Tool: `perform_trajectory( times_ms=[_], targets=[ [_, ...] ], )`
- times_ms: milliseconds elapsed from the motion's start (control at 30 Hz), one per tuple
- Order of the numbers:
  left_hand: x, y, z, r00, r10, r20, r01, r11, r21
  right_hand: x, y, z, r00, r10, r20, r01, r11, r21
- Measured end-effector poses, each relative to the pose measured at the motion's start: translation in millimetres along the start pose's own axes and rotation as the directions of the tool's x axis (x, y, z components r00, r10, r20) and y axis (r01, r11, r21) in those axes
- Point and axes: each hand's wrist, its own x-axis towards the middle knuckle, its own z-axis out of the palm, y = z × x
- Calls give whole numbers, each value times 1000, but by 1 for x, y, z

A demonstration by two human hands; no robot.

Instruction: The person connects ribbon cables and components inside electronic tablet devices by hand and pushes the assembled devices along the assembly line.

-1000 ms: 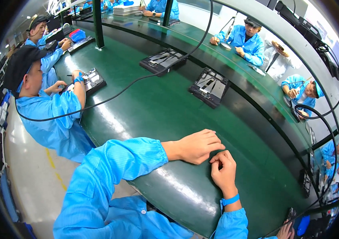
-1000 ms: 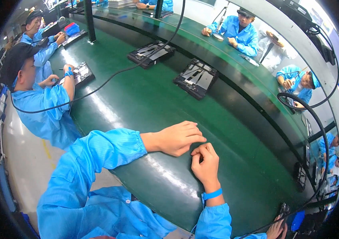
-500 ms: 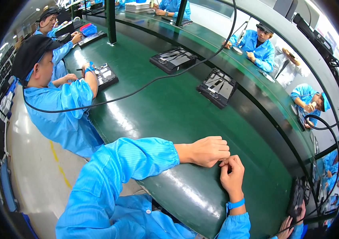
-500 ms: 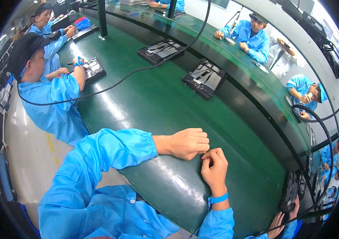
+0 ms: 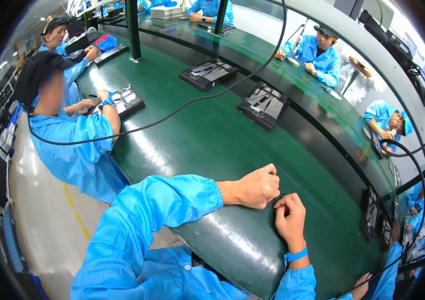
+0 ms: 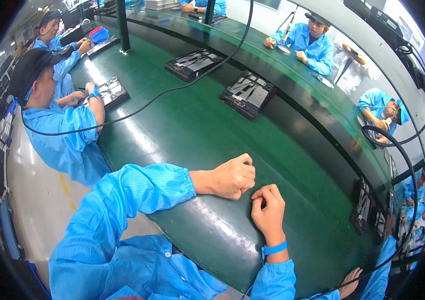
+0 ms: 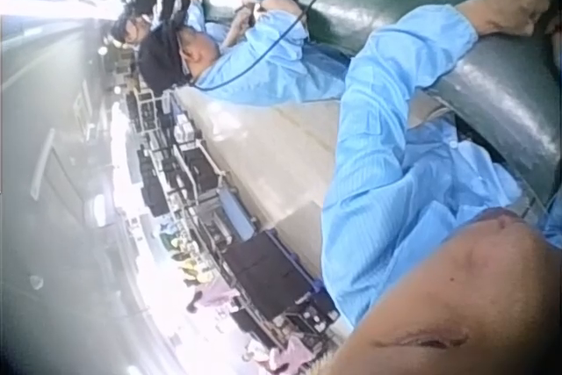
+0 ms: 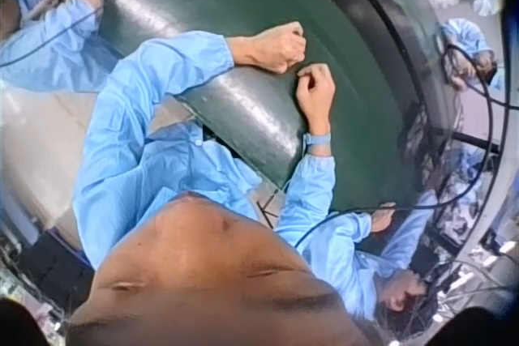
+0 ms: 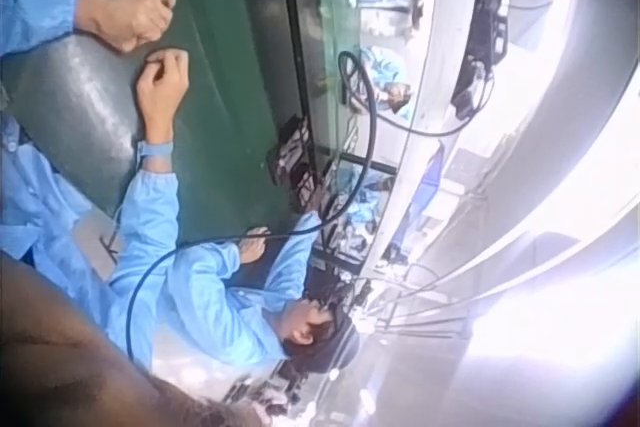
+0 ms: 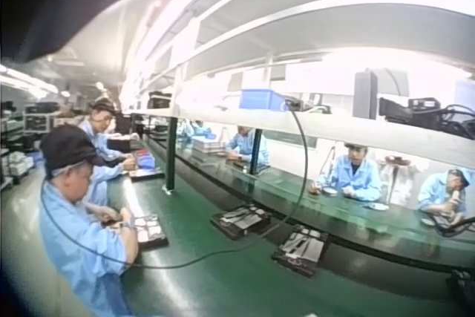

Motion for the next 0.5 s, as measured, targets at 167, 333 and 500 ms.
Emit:
perform_trajectory(
  times_ms=[167, 333, 500],
  targets=[
    [2, 5, 7, 998, -58, -8, 58, 997, -46, -4, 4, -3, 1000, -1, -3, 1, 1000, -19],
    [2, 4, 11, 992, -115, 45, 114, 993, 24, -5, 8, -6, 1000, 25, -1, -25, 1000, 16],
    [9, 5, 14, 948, -288, 134, 304, 946, -115, -8, 24, -8, 992, 119, -39, -113, 986, 123]
  ],
)
